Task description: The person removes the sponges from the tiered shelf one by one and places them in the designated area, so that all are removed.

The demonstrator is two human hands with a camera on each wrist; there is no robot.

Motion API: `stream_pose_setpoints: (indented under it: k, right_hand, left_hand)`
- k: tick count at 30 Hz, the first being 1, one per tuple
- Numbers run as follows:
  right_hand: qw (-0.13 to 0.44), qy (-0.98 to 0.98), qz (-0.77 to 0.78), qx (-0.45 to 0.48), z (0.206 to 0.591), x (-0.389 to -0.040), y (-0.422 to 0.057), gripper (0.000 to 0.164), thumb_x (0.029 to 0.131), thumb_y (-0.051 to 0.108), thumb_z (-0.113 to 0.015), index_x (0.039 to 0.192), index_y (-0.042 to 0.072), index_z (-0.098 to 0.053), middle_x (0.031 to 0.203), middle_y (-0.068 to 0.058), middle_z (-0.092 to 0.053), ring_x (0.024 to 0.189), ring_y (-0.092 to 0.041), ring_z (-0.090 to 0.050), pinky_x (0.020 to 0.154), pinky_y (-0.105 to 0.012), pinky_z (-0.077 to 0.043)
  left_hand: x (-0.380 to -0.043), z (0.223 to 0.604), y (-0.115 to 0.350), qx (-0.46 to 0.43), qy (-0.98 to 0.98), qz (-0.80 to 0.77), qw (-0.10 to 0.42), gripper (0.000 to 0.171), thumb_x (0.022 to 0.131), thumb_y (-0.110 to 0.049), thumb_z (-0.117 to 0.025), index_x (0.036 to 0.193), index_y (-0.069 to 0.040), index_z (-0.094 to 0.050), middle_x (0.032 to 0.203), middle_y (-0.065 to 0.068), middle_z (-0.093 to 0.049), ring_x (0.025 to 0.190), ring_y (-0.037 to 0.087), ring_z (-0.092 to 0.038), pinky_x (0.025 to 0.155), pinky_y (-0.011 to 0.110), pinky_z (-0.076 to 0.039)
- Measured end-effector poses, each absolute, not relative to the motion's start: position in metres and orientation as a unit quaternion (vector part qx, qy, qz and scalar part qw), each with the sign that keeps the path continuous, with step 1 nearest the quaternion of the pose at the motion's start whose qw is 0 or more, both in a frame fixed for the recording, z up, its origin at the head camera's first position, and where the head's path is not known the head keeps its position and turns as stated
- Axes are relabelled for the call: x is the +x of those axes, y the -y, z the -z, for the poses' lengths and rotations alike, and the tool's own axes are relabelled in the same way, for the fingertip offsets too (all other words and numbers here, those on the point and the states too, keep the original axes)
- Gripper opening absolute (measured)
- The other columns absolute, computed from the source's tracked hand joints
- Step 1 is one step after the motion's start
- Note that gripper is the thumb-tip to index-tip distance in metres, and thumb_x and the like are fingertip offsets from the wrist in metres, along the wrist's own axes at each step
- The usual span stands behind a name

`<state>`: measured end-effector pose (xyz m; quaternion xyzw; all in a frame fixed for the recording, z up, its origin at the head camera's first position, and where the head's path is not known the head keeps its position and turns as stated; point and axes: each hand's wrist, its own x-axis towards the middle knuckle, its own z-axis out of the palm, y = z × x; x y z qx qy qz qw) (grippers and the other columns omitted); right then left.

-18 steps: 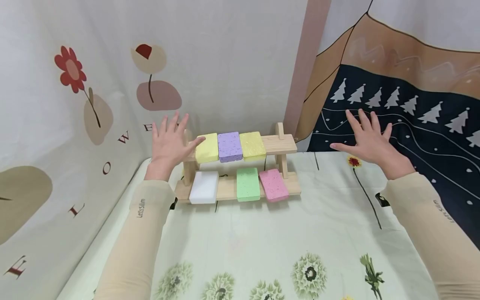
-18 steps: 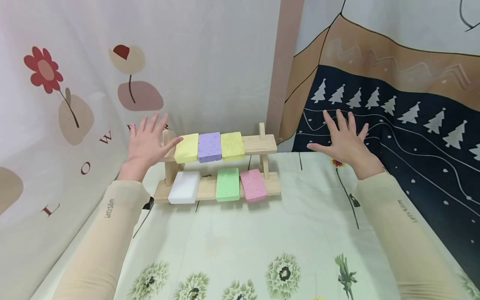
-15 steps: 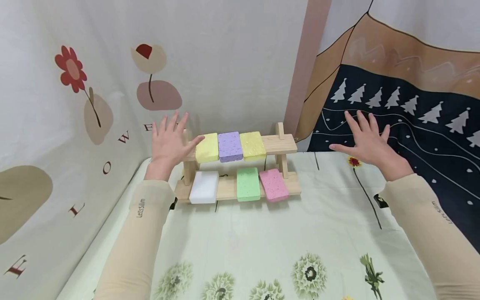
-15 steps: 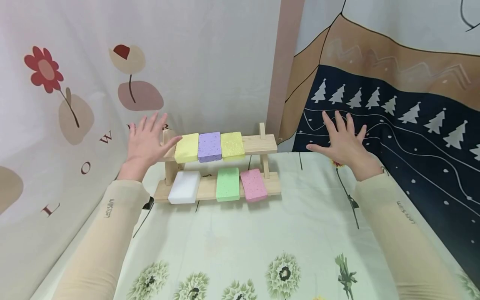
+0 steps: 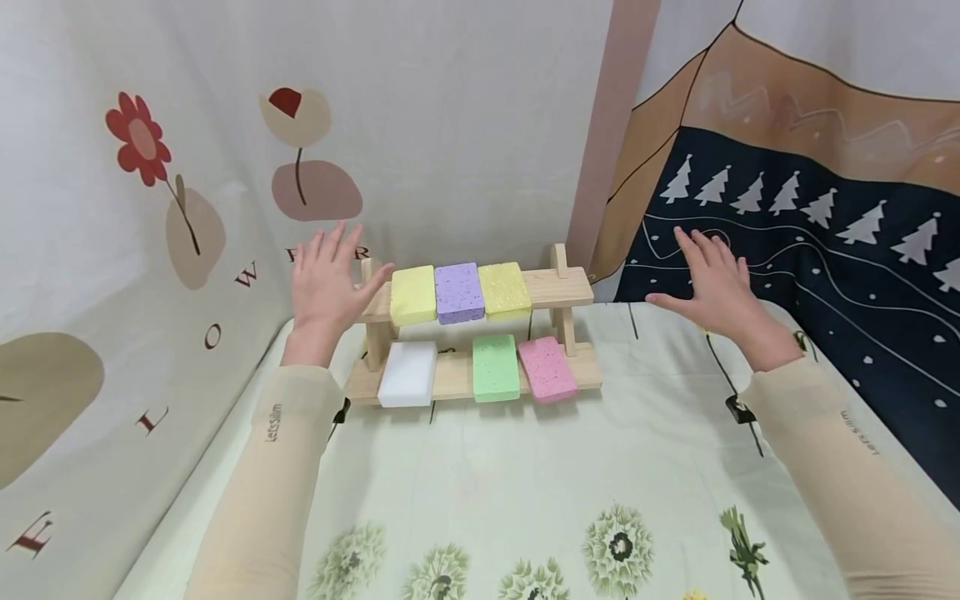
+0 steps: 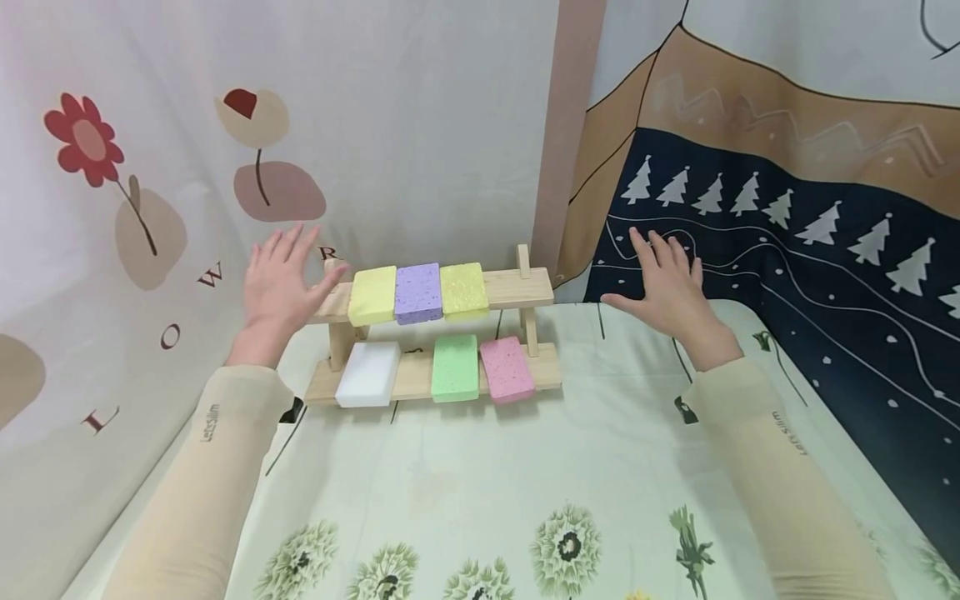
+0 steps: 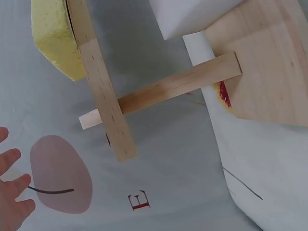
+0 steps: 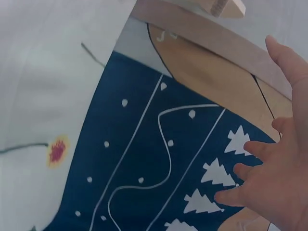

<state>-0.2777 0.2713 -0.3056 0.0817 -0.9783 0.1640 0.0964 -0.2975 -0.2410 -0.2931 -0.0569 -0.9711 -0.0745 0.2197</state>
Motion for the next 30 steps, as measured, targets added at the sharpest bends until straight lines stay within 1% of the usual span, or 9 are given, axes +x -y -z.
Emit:
stream_pose_setpoints:
  k: [5, 8, 12, 17, 22, 30]
  right_hand:
    - [0.108, 0.970, -0.197, 0.093, 0.313, -0.276, -0.264, 0.099, 0.092, 0.038, -0.070, 0.161, 0.010, -0.005, 0.164, -0.028, -0.011, 0.151, -0.050, -0.009, 0.120, -0.073, -0.012]
    - [0.116, 0.964, -0.219, 0.098, 0.318, -0.274, -0.259, 0.094, 0.093, 0.036, -0.069, 0.161, 0.010, -0.010, 0.165, -0.026, -0.014, 0.151, -0.048, -0.013, 0.119, -0.073, -0.019]
    - [0.135, 0.956, -0.239, 0.105, 0.325, -0.271, -0.252, 0.088, 0.095, 0.035, -0.068, 0.160, 0.010, -0.015, 0.164, -0.026, -0.018, 0.149, -0.048, -0.018, 0.117, -0.073, -0.024]
    - [0.153, 0.949, -0.256, 0.100, 0.332, -0.271, -0.242, 0.084, 0.096, 0.034, -0.066, 0.160, 0.011, -0.017, 0.163, -0.024, -0.023, 0.149, -0.047, -0.022, 0.117, -0.071, -0.027]
    - [0.167, 0.941, -0.276, 0.097, 0.339, -0.270, -0.230, 0.082, 0.096, 0.031, -0.066, 0.159, 0.009, -0.019, 0.161, -0.024, -0.027, 0.147, -0.046, -0.027, 0.118, -0.069, -0.028]
    - [0.174, 0.930, -0.307, 0.100, 0.351, -0.269, -0.212, 0.076, 0.096, 0.029, -0.067, 0.157, 0.008, -0.025, 0.157, -0.023, -0.036, 0.144, -0.042, -0.034, 0.118, -0.064, -0.032]
  left_hand:
    - [-0.294, 0.299, 0.244, -0.060, 0.967, 0.088, 0.233, 0.078, 0.096, -0.065, -0.044, 0.159, -0.023, -0.025, 0.166, 0.010, -0.025, 0.153, 0.038, -0.019, 0.129, 0.058, -0.007]
    - [-0.292, 0.303, 0.246, -0.059, 0.965, 0.094, 0.239, 0.074, 0.098, -0.060, -0.046, 0.158, -0.022, -0.028, 0.165, 0.011, -0.027, 0.153, 0.037, -0.019, 0.129, 0.057, -0.008]
    - [-0.291, 0.309, 0.249, -0.059, 0.962, 0.102, 0.246, 0.071, 0.098, -0.055, -0.048, 0.157, -0.019, -0.031, 0.164, 0.012, -0.030, 0.152, 0.037, -0.022, 0.130, 0.054, -0.011]
    - [-0.290, 0.316, 0.251, -0.052, 0.962, 0.108, 0.246, 0.070, 0.098, -0.055, -0.048, 0.155, -0.017, -0.034, 0.163, 0.012, -0.031, 0.151, 0.037, -0.024, 0.130, 0.051, -0.012]
    - [-0.288, 0.322, 0.254, -0.042, 0.963, 0.118, 0.240, 0.070, 0.099, -0.055, -0.046, 0.155, -0.015, -0.035, 0.163, 0.013, -0.032, 0.152, 0.036, -0.023, 0.130, 0.050, -0.012]
    - [-0.286, 0.332, 0.258, -0.028, 0.958, 0.151, 0.242, 0.068, 0.098, -0.055, -0.046, 0.155, -0.018, -0.036, 0.160, 0.012, -0.037, 0.148, 0.037, -0.030, 0.128, 0.051, -0.020]
